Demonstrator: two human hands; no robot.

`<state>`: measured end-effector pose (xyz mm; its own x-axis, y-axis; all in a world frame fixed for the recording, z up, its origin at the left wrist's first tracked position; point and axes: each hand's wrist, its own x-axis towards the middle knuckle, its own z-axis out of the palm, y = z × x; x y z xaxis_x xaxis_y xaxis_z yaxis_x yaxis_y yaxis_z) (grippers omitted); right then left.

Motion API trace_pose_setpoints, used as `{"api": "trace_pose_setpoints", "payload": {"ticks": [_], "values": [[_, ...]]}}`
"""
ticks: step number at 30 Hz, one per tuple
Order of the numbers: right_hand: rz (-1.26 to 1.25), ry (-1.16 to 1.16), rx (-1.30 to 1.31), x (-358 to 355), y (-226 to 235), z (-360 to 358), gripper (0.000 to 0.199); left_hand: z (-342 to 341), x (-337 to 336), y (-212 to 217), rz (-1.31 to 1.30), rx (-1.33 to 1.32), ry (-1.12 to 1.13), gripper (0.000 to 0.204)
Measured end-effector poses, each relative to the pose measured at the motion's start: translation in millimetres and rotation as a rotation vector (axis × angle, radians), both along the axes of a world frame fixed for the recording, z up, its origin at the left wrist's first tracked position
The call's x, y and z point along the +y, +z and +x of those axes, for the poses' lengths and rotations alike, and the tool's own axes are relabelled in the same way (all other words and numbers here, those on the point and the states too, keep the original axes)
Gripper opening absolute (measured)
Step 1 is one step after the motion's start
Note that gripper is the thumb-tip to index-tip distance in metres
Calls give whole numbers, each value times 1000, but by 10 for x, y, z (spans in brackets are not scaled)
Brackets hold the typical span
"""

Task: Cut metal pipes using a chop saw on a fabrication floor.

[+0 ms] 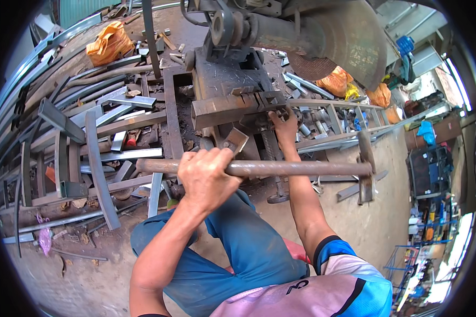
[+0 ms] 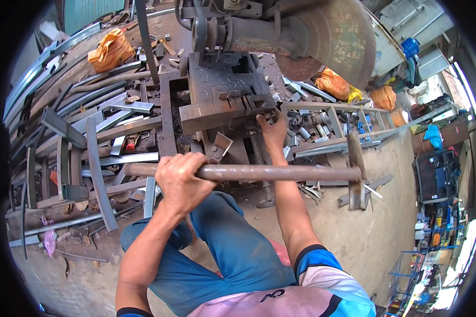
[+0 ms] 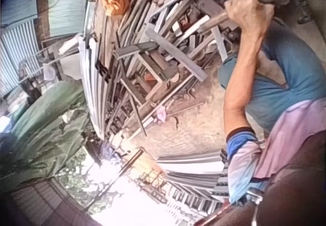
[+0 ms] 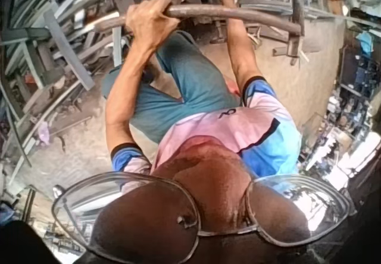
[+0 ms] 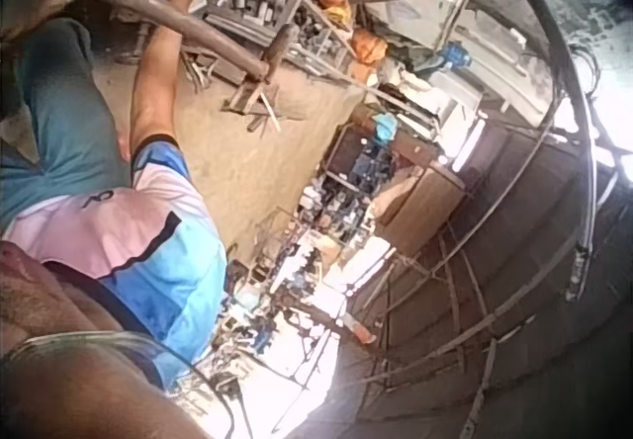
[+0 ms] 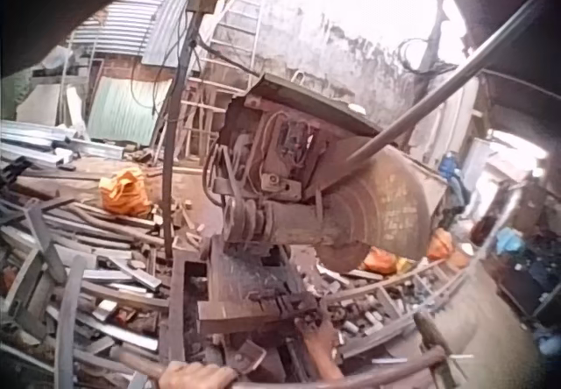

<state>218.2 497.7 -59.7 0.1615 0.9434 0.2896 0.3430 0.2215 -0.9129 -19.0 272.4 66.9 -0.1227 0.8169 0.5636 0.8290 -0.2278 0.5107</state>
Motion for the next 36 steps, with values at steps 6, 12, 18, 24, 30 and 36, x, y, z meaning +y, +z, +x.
{"api": "trace_pose_setpoints", "payload": {"ticks": [6,12,18,24,30,36], "values": [[79,-105,-201,-206,-11,-40,38,-223,341,-123,53,68,135,27],[226,24,-361,-331,48,-46,27,-319,538,-162,-50,121,230,46],[315,21,-411,-234,-69,53,26,-296,616,-237,-84,110,244,48],[250,167,-582,-124,-39,197,21,-290,659,-225,-135,110,266,44],[403,317,-700,-35,43,363,22,-273,727,-265,-134,95,256,45],[-422,354,399,-6,68,405,12,-328,693,-277,-132,91,260,45]]}}
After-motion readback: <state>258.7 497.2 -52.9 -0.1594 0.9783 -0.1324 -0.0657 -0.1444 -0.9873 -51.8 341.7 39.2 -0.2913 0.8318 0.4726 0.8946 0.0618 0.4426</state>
